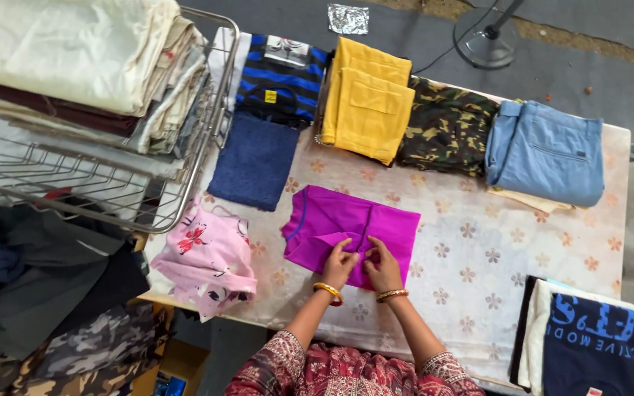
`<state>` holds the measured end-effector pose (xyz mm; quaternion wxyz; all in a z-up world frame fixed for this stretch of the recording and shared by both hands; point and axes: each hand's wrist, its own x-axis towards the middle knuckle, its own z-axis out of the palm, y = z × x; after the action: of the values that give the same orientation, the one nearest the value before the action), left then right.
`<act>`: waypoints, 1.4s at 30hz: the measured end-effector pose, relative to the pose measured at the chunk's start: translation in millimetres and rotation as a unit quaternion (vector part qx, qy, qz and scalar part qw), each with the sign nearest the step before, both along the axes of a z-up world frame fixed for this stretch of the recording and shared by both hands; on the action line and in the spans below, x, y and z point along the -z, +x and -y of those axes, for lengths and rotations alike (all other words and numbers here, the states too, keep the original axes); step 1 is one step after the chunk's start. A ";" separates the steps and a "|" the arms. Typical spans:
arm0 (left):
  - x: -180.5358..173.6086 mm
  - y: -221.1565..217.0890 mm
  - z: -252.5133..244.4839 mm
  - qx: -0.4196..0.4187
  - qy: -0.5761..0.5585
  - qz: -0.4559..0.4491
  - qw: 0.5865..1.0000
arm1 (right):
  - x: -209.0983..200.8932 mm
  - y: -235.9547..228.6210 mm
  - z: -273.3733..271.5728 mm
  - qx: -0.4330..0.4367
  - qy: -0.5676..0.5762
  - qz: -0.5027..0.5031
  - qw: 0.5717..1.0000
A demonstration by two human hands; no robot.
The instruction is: The person is seen folding various shirts and placing them on a table and in a basket.
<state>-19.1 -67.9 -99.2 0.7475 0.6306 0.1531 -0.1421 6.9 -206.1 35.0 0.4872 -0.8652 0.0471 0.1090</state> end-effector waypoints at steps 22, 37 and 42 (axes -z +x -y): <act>-123.5 5.0 -9.9 0.175 0.338 0.017 0.925 | -56.9 142.8 0.9 -0.419 -0.502 0.061 0.754; -93.0 -2.7 -126.6 -0.143 0.249 -0.007 0.958 | -7.0 205.1 -120.6 -0.446 -0.355 0.125 0.812; -148.1 8.6 -160.7 -0.091 0.379 -0.010 0.921 | 7.2 216.5 -146.2 -0.448 -0.281 0.157 0.834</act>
<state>-10.5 92.8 48.9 0.4610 0.8486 0.2591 -0.0112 223.3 -59.9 27.8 0.1214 -0.8969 -0.3938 0.1604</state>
